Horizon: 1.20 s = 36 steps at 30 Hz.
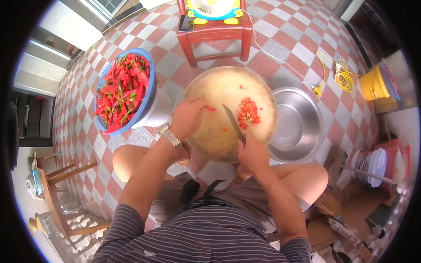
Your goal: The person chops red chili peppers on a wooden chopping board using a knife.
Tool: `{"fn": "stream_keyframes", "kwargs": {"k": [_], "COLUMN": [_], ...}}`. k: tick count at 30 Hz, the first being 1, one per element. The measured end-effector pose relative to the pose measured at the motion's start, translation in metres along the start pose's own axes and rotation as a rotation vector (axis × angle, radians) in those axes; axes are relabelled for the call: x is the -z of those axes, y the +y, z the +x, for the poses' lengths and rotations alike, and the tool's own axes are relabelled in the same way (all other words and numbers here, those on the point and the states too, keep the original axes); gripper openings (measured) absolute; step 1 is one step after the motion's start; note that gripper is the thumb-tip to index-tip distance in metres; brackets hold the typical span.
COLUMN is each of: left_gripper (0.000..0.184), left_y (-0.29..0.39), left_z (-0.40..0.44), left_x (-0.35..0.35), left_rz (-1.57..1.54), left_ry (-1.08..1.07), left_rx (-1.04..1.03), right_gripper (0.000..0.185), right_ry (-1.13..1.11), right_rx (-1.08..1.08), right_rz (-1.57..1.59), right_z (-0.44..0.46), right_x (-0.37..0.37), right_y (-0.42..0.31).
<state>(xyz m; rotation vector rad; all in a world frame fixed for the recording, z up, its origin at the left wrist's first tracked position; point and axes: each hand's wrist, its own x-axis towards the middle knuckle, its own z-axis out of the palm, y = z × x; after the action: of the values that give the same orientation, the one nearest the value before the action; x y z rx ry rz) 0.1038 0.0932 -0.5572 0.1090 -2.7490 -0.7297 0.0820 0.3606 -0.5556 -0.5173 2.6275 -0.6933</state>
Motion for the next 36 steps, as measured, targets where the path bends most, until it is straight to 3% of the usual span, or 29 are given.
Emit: {"fn": "stream_keyframes", "kwargs": {"k": [4,10,13,22,30,36], "left_gripper": [0.014,0.011,0.011,0.015,0.013,0.013], "left_y": [-0.025,-0.019,-0.014,0.007,0.008,0.002], "left_z": [0.016,-0.021,-0.035,-0.037,-0.044,-0.048], "left_x": [-0.029,-0.037,-0.043,-0.047,-0.063,-0.069], "left_rz": [0.131,0.111,0.062,-0.016,-0.132,-0.096], "left_ry": [-0.282,-0.105,0.031,0.162,0.129,0.129], "left_rx": [-0.197,-0.094,-0.087,-0.153,-0.18,-0.152], "right_gripper": [0.029,0.029,0.029,0.031,0.024,0.025], "right_ry": [0.022,0.014,0.006,-0.008,0.03,-0.1], "right_rx": [-0.009,-0.027,-0.037,-0.046,0.115,0.186], "right_rz": [0.054,0.093,0.092,0.092,0.102,-0.039], "right_z": [-0.002,-0.002,-0.002,-0.004,0.001,0.004], "right_x": [-0.002,-0.001,0.002,0.005,0.014,0.028], "right_y": [0.005,0.003,0.001,-0.006,-0.012,-0.031]}}
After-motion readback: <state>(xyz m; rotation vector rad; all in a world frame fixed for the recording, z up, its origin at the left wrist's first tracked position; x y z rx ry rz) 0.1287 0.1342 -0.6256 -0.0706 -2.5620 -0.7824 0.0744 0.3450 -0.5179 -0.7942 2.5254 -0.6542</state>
